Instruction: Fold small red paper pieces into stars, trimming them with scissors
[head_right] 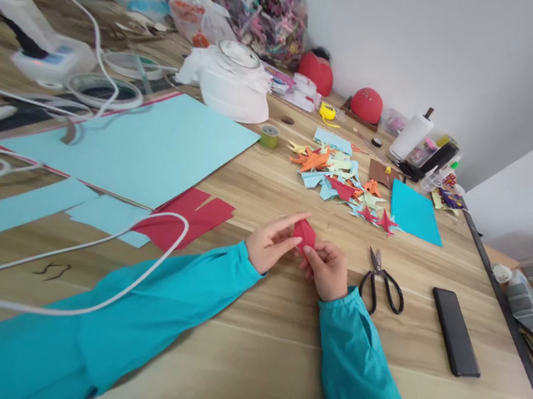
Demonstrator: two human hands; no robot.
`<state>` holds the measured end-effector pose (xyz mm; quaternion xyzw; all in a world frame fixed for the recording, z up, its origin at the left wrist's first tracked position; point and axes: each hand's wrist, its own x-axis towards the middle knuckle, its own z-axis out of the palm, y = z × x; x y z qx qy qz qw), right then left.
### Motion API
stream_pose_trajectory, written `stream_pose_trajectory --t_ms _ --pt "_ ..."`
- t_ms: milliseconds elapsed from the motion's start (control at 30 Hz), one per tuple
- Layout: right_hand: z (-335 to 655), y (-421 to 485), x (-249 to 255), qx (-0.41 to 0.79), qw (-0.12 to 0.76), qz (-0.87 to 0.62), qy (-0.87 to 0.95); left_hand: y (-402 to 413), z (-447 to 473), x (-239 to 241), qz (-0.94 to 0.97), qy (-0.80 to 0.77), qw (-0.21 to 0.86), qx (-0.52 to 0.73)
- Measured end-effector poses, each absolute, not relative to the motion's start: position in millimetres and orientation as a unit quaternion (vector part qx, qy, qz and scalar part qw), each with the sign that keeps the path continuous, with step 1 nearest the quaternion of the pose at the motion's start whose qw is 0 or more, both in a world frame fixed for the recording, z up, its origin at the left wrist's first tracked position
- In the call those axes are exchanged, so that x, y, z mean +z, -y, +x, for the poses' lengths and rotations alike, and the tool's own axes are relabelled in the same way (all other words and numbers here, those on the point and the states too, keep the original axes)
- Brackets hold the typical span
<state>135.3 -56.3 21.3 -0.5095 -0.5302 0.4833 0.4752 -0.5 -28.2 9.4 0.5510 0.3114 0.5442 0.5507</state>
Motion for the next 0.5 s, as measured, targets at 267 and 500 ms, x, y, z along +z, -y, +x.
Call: stream_pose_trajectory --t_ms 267,500 --pt "135.4 58.0 23.4 0.485 0.462 -0.507 0.543 27.7 -1.1 18.0 0.527 -0.385 0.546 0.526" --pt "133.7 57.5 15.7 0.395 0.546 -0.496 0.548 22.0 -1.3 18.5 0.417 -0.407 0.616 0.531"
